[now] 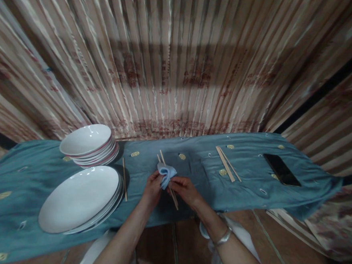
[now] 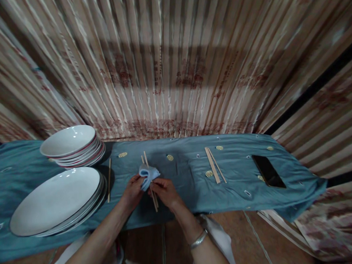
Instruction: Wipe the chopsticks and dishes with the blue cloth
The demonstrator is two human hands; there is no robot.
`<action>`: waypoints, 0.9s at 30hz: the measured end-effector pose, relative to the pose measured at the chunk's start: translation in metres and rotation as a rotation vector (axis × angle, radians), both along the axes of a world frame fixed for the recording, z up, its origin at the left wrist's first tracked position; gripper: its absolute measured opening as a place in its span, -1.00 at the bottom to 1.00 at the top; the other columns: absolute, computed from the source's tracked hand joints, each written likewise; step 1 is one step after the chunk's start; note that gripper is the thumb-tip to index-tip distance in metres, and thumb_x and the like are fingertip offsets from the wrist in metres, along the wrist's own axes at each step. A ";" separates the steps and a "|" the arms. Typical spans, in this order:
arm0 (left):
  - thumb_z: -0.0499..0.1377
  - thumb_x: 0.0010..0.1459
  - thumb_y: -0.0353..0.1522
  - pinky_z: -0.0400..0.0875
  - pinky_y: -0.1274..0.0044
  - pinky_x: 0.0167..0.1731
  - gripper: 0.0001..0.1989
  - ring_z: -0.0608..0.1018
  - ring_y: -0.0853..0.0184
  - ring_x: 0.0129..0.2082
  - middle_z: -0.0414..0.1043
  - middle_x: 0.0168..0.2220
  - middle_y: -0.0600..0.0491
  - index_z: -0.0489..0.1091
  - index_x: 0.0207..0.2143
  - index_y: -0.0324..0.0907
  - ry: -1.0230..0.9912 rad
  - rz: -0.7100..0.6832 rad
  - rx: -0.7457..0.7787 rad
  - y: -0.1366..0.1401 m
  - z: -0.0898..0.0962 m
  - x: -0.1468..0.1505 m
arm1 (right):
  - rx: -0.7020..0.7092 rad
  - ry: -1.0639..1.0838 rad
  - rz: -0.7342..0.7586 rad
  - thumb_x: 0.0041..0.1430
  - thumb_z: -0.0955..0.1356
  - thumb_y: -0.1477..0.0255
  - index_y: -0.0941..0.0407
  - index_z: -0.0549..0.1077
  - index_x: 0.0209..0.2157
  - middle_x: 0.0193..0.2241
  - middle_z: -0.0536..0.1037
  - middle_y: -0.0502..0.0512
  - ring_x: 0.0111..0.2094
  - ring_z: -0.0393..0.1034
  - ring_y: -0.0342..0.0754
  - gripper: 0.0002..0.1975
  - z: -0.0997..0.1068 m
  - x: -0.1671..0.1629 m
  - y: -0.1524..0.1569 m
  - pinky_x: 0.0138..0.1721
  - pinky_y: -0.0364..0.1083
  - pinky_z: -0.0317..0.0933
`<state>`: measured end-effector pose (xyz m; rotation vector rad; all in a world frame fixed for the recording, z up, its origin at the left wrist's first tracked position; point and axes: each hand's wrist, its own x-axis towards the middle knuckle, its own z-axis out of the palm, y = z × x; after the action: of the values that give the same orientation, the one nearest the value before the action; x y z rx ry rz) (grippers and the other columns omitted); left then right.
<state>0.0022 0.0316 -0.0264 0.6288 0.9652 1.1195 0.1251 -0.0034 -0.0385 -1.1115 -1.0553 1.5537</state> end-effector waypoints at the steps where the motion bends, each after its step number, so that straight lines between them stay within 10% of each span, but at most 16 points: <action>1: 0.40 -0.33 -0.31 0.19 0.62 -0.66 -0.74 0.31 0.50 -0.73 0.36 -0.70 0.17 0.45 -0.57 -0.24 0.002 -0.002 0.011 -0.002 -0.001 0.001 | 0.005 -0.002 -0.008 -0.13 0.46 0.04 0.13 0.50 -0.50 -0.60 0.46 -0.05 -0.55 0.29 -0.18 -0.59 0.000 0.001 0.001 -0.44 -0.17 0.19; 14: 0.39 -0.35 -0.42 0.30 0.61 -0.58 -0.82 0.45 0.42 -0.65 0.46 -0.66 0.08 0.47 -0.61 -0.26 0.001 0.197 -0.007 0.019 0.026 -0.027 | -0.043 -0.001 0.142 -0.20 0.47 -0.02 0.15 0.51 -0.49 -0.61 0.48 -0.04 -0.56 0.29 -0.19 -0.52 -0.004 -0.013 -0.007 -0.48 -0.19 0.15; 27: 0.44 -0.44 -0.32 0.26 0.62 -0.70 -0.70 0.34 0.49 -0.75 0.46 -0.66 0.10 0.50 -0.59 -0.26 0.056 -0.015 0.001 -0.005 0.000 -0.003 | 0.106 -0.057 -0.002 -0.07 0.41 0.06 0.12 0.46 -0.57 -0.61 0.44 -0.05 -0.55 0.28 -0.17 -0.61 -0.006 0.000 0.002 -0.45 -0.17 0.19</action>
<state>-0.0008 0.0263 -0.0265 0.6704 1.0066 1.0945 0.1252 -0.0015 -0.0444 -1.0893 -1.1611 1.4539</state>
